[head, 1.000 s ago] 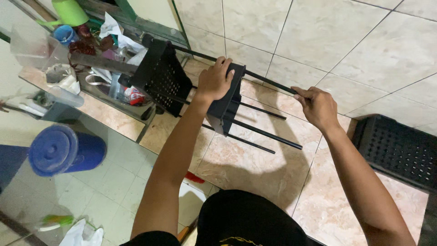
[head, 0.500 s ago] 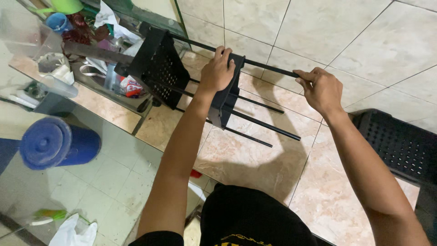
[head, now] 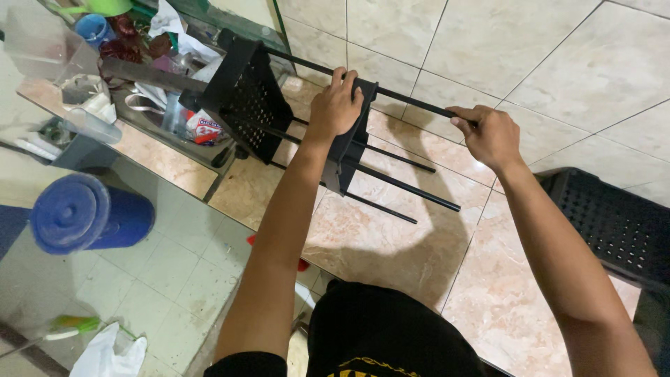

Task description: The person disassembles a black plastic storage rack on a tiled floor, pulling metal rods out of the plastic baskets and laying the rods and baskets aside. They then place a basket on the floor and begin reinserting rods into it.

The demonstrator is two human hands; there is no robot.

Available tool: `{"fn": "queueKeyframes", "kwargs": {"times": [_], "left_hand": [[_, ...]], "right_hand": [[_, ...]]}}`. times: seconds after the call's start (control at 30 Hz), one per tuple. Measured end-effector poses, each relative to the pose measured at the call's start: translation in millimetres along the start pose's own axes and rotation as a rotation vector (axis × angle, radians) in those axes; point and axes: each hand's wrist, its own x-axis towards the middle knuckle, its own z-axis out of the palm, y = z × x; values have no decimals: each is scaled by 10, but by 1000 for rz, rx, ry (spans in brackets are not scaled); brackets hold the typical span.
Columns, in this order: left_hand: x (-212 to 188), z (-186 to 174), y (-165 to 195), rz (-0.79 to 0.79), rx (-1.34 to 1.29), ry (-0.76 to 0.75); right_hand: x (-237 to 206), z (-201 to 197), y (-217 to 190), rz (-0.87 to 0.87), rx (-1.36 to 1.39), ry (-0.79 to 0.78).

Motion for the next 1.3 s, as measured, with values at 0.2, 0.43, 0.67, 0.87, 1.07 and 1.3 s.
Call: {"fn": "queueKeyframes", "kwargs": {"times": [0.2, 0.43, 0.67, 0.87, 1.07, 1.3], "left_hand": [[10, 12, -3, 7, -16, 25], [5, 15, -4, 29, 4, 35], [0, 48, -26, 59, -19, 74], [33, 65, -42, 52, -19, 41], [7, 69, -45, 90, -50, 87], [-8, 74, -47, 113, -38, 110]], "right_hand": [[143, 95, 222, 24, 122, -136], [-16, 189, 167, -83, -215, 41], [108, 210, 244, -37, 45, -67], [252, 144, 339, -152, -36, -23], [37, 217, 232, -254, -244, 159], [247, 278, 350, -80, 62, -97]]}}
